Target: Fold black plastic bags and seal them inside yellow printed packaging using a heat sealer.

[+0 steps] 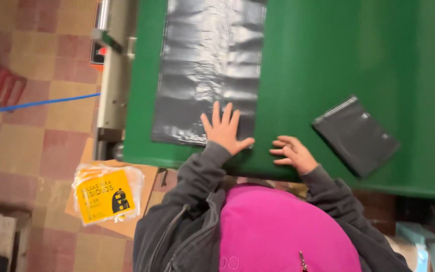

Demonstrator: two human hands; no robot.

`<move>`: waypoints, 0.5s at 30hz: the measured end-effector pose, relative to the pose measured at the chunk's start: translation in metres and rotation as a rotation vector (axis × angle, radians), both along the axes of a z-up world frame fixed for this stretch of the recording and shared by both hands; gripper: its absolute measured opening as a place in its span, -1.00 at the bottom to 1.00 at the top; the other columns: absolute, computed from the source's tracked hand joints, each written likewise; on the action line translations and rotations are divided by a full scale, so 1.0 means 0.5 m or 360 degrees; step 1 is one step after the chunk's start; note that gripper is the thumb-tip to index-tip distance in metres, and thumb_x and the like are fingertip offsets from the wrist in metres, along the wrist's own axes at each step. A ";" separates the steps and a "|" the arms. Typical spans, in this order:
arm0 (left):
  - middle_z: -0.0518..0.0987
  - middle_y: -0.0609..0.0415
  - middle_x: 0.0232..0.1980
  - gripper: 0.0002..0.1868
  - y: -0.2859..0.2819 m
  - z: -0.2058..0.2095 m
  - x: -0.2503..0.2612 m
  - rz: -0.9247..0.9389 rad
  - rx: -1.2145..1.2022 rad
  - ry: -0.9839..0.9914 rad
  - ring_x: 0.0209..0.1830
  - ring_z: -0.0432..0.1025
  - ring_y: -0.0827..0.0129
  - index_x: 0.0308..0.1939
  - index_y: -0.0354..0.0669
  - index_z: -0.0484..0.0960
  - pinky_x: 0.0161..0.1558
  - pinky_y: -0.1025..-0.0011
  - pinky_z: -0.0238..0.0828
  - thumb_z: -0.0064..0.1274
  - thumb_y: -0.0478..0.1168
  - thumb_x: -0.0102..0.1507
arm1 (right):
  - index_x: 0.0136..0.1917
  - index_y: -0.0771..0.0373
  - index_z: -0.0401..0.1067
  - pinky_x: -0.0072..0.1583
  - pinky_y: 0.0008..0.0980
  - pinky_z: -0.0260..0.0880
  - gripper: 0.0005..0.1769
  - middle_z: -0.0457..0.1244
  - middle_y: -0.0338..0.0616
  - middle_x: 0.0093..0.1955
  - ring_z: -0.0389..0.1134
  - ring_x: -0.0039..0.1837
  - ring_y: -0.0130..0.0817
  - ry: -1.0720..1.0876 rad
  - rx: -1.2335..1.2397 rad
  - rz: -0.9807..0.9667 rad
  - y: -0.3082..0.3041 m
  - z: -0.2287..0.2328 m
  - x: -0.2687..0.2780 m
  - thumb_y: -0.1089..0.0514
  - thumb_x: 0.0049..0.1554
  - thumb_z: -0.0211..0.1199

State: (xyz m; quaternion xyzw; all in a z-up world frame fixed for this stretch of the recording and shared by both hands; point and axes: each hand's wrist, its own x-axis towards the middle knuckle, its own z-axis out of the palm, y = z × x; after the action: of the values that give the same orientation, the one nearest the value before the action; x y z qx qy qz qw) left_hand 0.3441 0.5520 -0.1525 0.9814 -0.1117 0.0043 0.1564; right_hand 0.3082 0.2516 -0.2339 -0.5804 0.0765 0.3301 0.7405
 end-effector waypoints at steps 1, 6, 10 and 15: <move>0.18 -0.10 0.54 0.07 0.028 -0.006 -0.020 0.0039 0.0000 -0.0019 0.60 -0.18 -0.21 0.38 -0.14 0.37 0.31 -0.57 -0.29 0.19 0.48 0.02 | 0.52 0.30 0.02 0.18 -0.08 0.50 -0.26 0.11 0.18 0.48 0.31 0.39 -0.03 -0.0019 0.0000 0.0039 0.032 0.004 0.016 -0.07 0.22 0.14; -0.01 -0.10 0.63 0.20 0.105 -0.044 -0.097 0.0010 -0.0023 0.0162 0.63 -0.33 -0.26 0.52 -0.06 0.25 0.30 -0.61 -0.33 0.22 0.47 -0.05 | 0.58 0.39 -0.11 0.17 0.03 0.54 -0.06 0.09 0.14 0.48 0.31 0.34 -0.18 0.0563 0.0127 -0.0340 0.172 0.024 0.080 -0.31 0.24 0.03; 0.00 -0.09 0.64 0.10 0.114 -0.055 -0.108 -0.0019 -0.0062 0.0094 0.63 -0.31 -0.28 0.51 0.05 0.28 0.30 -0.62 -0.29 0.22 0.41 0.00 | 0.44 0.26 0.20 -0.22 -0.26 0.33 -0.13 0.21 -0.07 0.05 0.33 -0.16 -0.25 0.0677 -0.0231 -0.0343 0.223 -0.038 0.143 -0.48 0.21 0.07; 0.31 0.04 0.50 -0.29 0.167 -0.097 -0.121 -0.0022 -0.0120 -0.0260 0.58 0.02 -0.10 0.37 0.11 0.46 0.35 -0.42 -0.04 0.22 0.05 0.13 | -0.36 0.27 0.47 -0.41 -0.31 0.12 -0.54 0.20 -0.18 -0.48 0.17 -0.47 -0.32 0.0128 -0.1090 0.0216 0.281 0.007 0.159 -0.18 0.01 0.39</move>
State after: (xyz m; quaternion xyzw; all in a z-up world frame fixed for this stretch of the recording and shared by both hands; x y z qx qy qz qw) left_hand 0.2836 0.6353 -0.2008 0.9704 -0.1306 0.0874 0.1836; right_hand 0.3878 0.3920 -0.2305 -0.7854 0.1731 0.3563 0.4757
